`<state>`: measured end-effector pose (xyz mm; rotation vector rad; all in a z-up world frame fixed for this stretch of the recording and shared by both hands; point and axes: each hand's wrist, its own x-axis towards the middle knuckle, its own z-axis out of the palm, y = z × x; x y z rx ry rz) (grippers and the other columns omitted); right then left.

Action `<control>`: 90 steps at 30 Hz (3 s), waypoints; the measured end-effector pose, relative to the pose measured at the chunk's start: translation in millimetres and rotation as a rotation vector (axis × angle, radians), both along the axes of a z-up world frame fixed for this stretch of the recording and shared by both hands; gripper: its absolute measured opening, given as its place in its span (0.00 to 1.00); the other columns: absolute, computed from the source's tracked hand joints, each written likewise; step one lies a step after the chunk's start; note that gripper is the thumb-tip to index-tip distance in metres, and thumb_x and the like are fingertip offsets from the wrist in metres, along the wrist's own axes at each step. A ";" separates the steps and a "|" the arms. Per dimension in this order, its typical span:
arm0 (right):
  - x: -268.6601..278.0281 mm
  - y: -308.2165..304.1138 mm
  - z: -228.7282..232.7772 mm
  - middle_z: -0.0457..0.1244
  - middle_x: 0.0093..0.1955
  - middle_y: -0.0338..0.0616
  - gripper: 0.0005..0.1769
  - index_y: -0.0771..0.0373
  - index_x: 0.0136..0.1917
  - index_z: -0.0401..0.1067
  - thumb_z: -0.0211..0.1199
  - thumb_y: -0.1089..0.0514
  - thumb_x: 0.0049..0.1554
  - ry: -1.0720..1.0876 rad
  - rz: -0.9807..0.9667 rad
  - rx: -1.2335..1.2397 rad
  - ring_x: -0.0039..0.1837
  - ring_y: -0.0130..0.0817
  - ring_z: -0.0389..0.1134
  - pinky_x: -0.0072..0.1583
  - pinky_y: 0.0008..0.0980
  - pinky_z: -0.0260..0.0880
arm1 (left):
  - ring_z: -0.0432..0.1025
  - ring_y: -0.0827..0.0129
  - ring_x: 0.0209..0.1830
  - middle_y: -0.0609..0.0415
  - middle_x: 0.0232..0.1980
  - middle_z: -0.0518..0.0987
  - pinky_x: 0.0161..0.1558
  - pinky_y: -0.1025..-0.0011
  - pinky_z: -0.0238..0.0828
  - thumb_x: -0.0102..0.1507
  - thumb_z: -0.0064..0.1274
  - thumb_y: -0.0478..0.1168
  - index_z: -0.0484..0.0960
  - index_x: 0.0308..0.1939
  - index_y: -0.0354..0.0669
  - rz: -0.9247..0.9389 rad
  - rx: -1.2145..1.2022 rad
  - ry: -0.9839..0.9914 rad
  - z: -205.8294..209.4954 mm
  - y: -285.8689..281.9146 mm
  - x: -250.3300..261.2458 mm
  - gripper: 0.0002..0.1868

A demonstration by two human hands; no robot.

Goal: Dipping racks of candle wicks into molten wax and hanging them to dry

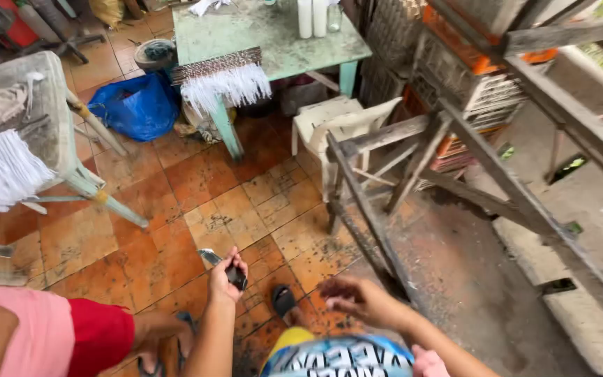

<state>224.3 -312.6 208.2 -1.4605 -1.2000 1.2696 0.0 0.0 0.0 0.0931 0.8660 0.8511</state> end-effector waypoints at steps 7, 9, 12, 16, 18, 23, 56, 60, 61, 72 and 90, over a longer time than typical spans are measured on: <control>40.6 182.8 -23.6 0.73 0.65 0.40 0.23 0.61 0.65 0.76 0.65 0.53 0.57 0.158 -0.212 -0.170 0.65 0.28 0.73 0.66 0.29 0.75 | 0.69 0.64 0.30 0.49 0.42 0.79 0.33 0.73 0.69 0.66 0.42 0.30 0.82 0.53 0.40 -0.153 -0.047 0.114 -11.6 161.3 14.0 0.16; 52.3 231.4 -34.8 0.73 0.64 0.45 0.26 0.61 0.68 0.73 0.66 0.53 0.57 0.212 -0.229 -0.124 0.65 0.29 0.74 0.68 0.28 0.73 | 0.70 0.65 0.30 0.48 0.42 0.80 0.34 0.74 0.72 0.66 0.46 0.33 0.84 0.54 0.43 -0.151 -0.137 0.130 -22.3 204.7 30.5 0.15; 76.2 300.1 -31.5 0.72 0.60 0.47 0.24 0.65 0.66 0.74 0.65 0.56 0.58 0.232 -0.201 -0.072 0.54 0.33 0.77 0.61 0.30 0.79 | 0.60 0.78 0.16 0.54 0.29 0.77 0.19 0.77 0.60 0.59 0.65 0.36 0.80 0.36 0.42 -0.085 -0.101 0.274 31.5 242.8 70.2 0.08; 128.7 389.7 -18.0 0.74 0.63 0.42 0.23 0.60 0.64 0.77 0.64 0.51 0.57 0.001 -0.231 -0.124 0.64 0.28 0.74 0.67 0.26 0.74 | 0.61 0.78 0.18 0.49 0.33 0.77 0.19 0.79 0.63 0.61 0.63 0.34 0.78 0.41 0.39 -0.167 -0.079 0.316 54.1 317.5 115.6 0.09; 160.9 436.3 -6.1 0.74 0.64 0.38 0.24 0.57 0.66 0.77 0.63 0.50 0.58 -0.011 -0.306 -0.177 0.63 0.26 0.75 0.65 0.25 0.72 | 0.57 0.77 0.17 0.44 0.34 0.75 0.20 0.79 0.57 0.63 0.59 0.40 0.84 0.55 0.38 -0.189 -0.007 0.300 44.2 364.1 142.3 0.17; 253.5 553.2 -41.7 0.74 0.59 0.47 0.23 0.59 0.66 0.76 0.60 0.49 0.61 0.045 -0.300 -0.141 0.58 0.35 0.75 0.61 0.34 0.73 | 0.64 0.76 0.21 0.48 0.32 0.77 0.24 0.74 0.70 0.64 0.60 0.41 0.84 0.55 0.41 -0.204 0.088 0.326 4.3 485.6 190.0 0.17; 537.9 1140.2 -313.3 0.51 0.79 0.49 0.28 0.60 0.81 0.52 0.49 0.60 0.69 0.212 -0.904 -0.426 0.71 0.54 0.61 0.68 0.63 0.58 | 0.82 0.62 0.40 0.41 0.53 0.78 0.42 0.62 0.88 0.70 0.48 0.37 0.79 0.62 0.41 0.009 0.079 0.811 -114.4 1067.6 314.4 0.16; 557.9 1144.2 -359.2 0.54 0.77 0.42 0.28 0.57 0.80 0.54 0.50 0.60 0.67 0.169 -0.978 -0.441 0.60 0.38 0.64 0.62 0.52 0.65 | 0.83 0.63 0.40 0.41 0.52 0.78 0.44 0.65 0.87 0.71 0.46 0.39 0.76 0.63 0.39 -0.054 0.058 0.872 -118.7 1074.4 314.9 0.17; 559.8 1144.0 -363.8 0.54 0.77 0.42 0.28 0.57 0.80 0.54 0.50 0.60 0.67 0.166 -0.984 -0.454 0.60 0.38 0.64 0.62 0.52 0.65 | 0.83 0.63 0.40 0.41 0.52 0.78 0.44 0.65 0.87 0.71 0.46 0.39 0.76 0.63 0.39 -0.064 0.048 0.874 -121.5 1074.7 315.7 0.17; 581.9 1167.7 -370.7 0.55 0.77 0.41 0.33 0.52 0.79 0.54 0.55 0.63 0.63 0.078 -0.948 -0.488 0.66 0.43 0.67 0.61 0.52 0.67 | 0.83 0.61 0.40 0.36 0.52 0.79 0.41 0.67 0.86 0.70 0.48 0.36 0.78 0.61 0.35 -0.075 0.072 0.949 -114.9 1070.8 335.1 0.17; 578.9 1170.1 -375.7 0.56 0.78 0.40 0.32 0.52 0.79 0.55 0.55 0.63 0.64 0.082 -0.909 -0.547 0.72 0.49 0.64 0.65 0.54 0.65 | 0.83 0.58 0.36 0.35 0.40 0.83 0.41 0.67 0.86 0.69 0.51 0.39 0.81 0.56 0.35 -0.055 0.000 0.994 -137.6 1079.7 337.5 0.15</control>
